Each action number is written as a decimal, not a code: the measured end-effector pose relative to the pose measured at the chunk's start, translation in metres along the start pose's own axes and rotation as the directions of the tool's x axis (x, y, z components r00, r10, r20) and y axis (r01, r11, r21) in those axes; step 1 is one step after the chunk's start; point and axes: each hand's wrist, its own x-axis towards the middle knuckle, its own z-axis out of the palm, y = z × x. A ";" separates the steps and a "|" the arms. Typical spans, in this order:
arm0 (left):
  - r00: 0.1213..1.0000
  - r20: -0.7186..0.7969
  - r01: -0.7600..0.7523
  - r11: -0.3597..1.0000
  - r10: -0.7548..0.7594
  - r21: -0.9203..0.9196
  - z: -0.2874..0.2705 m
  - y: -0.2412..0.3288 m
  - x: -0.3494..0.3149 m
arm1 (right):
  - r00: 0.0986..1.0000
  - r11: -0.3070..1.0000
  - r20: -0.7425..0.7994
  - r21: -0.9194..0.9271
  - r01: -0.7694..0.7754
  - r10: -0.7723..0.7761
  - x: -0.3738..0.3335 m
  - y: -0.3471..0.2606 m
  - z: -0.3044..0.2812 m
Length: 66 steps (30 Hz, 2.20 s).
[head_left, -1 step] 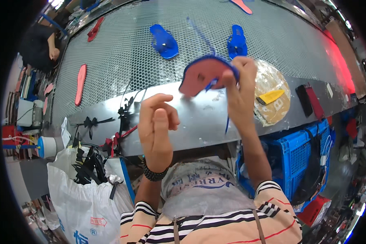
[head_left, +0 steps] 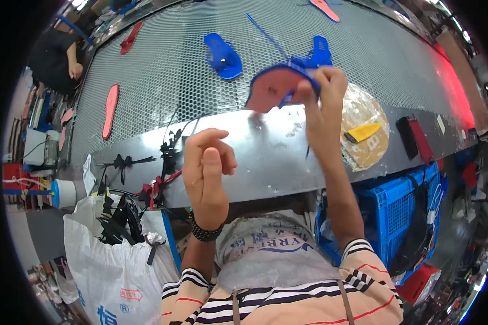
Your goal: Assembling the straps and soles of flip-flops using a metal spike tool.
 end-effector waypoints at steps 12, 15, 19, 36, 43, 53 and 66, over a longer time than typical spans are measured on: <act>0.955 -0.218 0.247 0.947 -0.201 0.206 -0.096 -0.039 -0.062 | 0.908 0.763 0.239 -0.492 0.419 -0.344 0.249 0.254 0.219; 0.909 -0.338 0.327 0.921 -0.244 0.213 -0.120 -0.041 -0.085 | 0.968 0.745 0.250 -0.639 0.191 -0.034 0.192 0.236 0.266; 0.906 -0.257 0.364 0.929 -0.336 0.065 -0.113 -0.059 -0.078 | 0.946 0.966 0.271 -0.232 -0.117 0.180 0.144 0.241 0.243; 0.980 0.081 -0.133 0.901 0.182 -0.414 0.040 -0.014 -0.056 | 0.631 0.054 0.774 0.628 -0.776 0.063 -0.092 -0.087 0.035; 0.952 0.123 -0.216 0.902 0.279 -0.374 0.044 0.006 -0.032 | 0.940 0.753 0.283 0.573 -0.324 0.189 -0.075 -0.108 0.023; 0.792 0.130 -0.554 0.792 0.596 -0.256 0.033 0.000 0.016 | 0.983 0.844 0.179 0.523 -0.122 0.032 -0.062 -0.109 0.009; 0.959 0.270 -0.143 0.674 -0.087 0.725 -0.068 -0.007 -0.054 | 0.940 0.862 0.172 0.377 -0.339 0.295 -0.032 -0.042 -0.012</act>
